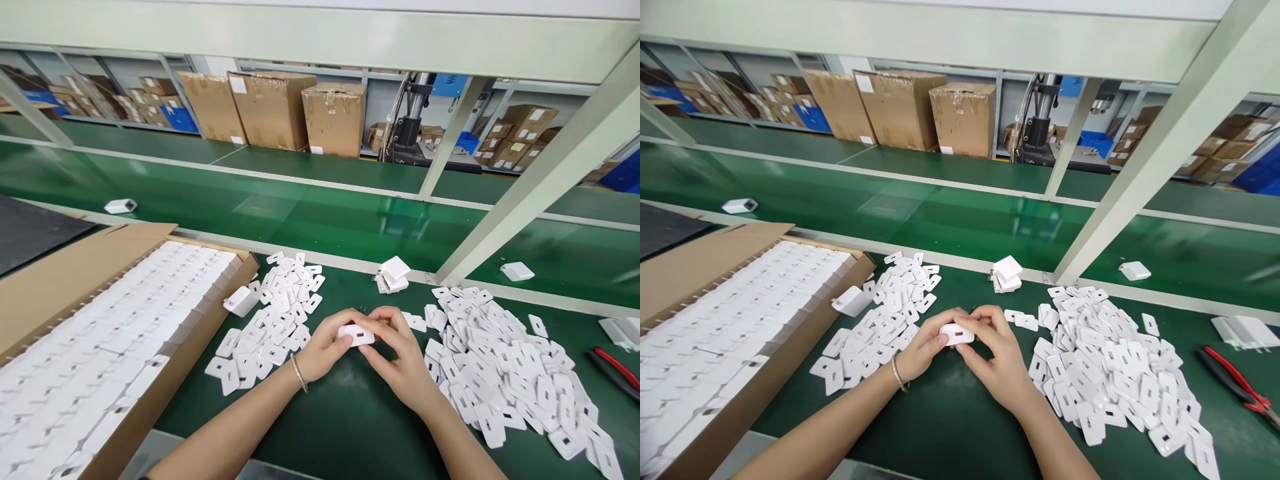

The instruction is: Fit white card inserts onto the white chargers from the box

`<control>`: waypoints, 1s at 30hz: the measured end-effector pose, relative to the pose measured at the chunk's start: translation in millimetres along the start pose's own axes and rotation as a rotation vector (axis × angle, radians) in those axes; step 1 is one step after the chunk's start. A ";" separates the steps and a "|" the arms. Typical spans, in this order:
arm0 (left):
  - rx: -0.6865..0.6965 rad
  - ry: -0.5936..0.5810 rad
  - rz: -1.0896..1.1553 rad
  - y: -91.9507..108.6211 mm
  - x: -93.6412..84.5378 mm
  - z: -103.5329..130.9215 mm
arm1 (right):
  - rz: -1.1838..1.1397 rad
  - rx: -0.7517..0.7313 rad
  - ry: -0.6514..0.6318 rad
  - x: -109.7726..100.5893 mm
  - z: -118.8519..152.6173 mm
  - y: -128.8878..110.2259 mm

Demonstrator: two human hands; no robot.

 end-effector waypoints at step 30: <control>0.161 0.103 -0.184 20.2 -1.7 7.8 | -0.263 0.314 0.111 13.1 19.5 44.5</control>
Point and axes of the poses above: each hand's wrist, its own z-axis away from the middle knuckle, its own x-axis out of the palm, y = z × x, the point moved 10 cm from there along -z, towards the middle knuckle, and after that the axes turned 14 degrees about -x, right-handed, at the moved point
